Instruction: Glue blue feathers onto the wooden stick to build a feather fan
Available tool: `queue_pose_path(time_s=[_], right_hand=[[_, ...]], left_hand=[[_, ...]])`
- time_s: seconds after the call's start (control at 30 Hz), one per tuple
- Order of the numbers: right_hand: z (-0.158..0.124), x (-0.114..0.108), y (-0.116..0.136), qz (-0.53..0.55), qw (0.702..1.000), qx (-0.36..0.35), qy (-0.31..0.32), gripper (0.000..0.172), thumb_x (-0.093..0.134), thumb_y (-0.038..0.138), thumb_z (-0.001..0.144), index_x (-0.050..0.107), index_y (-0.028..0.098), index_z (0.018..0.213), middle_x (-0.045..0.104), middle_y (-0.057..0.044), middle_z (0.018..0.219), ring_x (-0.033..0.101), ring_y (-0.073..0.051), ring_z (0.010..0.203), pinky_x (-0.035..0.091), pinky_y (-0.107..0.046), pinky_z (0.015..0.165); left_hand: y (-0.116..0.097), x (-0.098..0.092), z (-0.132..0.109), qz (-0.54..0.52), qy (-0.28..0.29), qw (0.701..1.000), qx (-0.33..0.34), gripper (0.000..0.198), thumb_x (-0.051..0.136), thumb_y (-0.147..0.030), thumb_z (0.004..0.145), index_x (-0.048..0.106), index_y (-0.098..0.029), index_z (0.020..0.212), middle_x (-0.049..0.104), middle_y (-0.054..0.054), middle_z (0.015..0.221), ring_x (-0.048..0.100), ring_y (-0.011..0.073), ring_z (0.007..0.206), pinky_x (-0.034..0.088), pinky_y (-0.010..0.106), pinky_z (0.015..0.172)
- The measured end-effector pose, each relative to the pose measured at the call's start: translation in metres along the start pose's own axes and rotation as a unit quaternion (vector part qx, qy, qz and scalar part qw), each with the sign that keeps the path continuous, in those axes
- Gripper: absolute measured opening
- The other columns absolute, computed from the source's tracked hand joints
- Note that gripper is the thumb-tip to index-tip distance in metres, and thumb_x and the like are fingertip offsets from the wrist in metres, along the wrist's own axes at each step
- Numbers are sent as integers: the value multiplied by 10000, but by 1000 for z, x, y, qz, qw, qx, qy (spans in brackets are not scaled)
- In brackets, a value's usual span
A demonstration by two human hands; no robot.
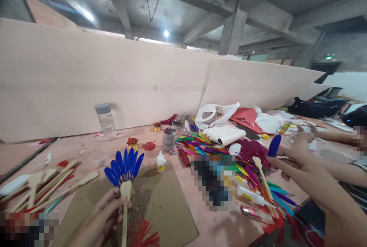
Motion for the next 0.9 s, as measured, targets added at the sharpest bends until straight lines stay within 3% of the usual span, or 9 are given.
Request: queue_pose_path(time_s=[0.1,0.17,0.23,0.3,0.4,0.5,0.67,0.77,0.9], right_hand=[[6,14,38,31,998,31,-34,231,745,547,868,768,363,729,619,-36,565,586,-214,496,487,-303,408],[11,29,59,99,992,74,-23,167,798,521,848,782,356,862,671,-52,661,610,-213,554,511,-302,444],[18,52,79,169,978,123,20,236,849,451,836,774,336,1028,748,-73,822,653,-199,616,528,-293,487],[26,84,101,238,962,114,63,255,895,389,802,767,279,993,776,-78,910,712,-192,737,582,-285,616],[38,146,133,359,911,97,179,237,884,380,815,727,224,901,788,-45,851,745,-168,740,607,-275,683],[44,203,156,418,870,104,242,284,870,438,816,731,204,897,801,-38,865,778,-185,817,638,-322,800],[31,260,159,460,839,143,253,316,858,490,819,761,196,883,806,-36,817,774,-167,781,629,-285,773],[18,275,150,478,830,173,231,341,895,493,771,747,198,857,801,-41,769,765,-172,722,620,-268,691],[5,280,145,440,856,171,213,368,892,518,761,736,199,857,796,-56,750,755,-187,677,613,-276,635]], left_hand=[[-2,-1,-2,-20,-7,1000,-6,406,872,-445,586,680,-226,869,656,-38,670,537,132,579,407,188,521],[-2,-2,-2,-42,-11,999,-8,427,902,-465,580,699,-226,869,651,-43,677,544,131,595,409,184,524],[-1,-3,-3,-66,-22,997,-13,491,937,-522,550,717,-217,866,656,-41,693,555,131,616,420,180,532],[-1,-4,-2,-87,-39,995,-15,565,967,-564,498,741,-200,866,682,-28,731,570,129,643,442,177,553],[2,-3,-1,-107,-51,993,-11,608,1002,-550,422,775,-179,846,707,-12,737,553,117,614,431,177,533],[3,-2,-3,-106,-38,993,22,573,996,-562,466,791,-177,838,689,-17,693,489,87,542,354,161,477],[4,-2,-8,-94,-4,995,42,527,953,-593,588,803,-176,874,672,-10,690,464,73,541,351,160,501],[1,-2,-11,-85,29,994,68,485,913,-599,665,783,-158,821,696,22,695,441,75,518,307,177,466],[-1,-1,-17,-89,54,992,64,473,889,-594,712,779,-149,826,741,53,731,439,67,504,286,185,469]])
Point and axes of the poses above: each hand's wrist, its own z-axis towards the middle knuckle, its own x-axis out of the palm, y = z × x, the point moved 1 cm from there along z, towards the middle knuckle
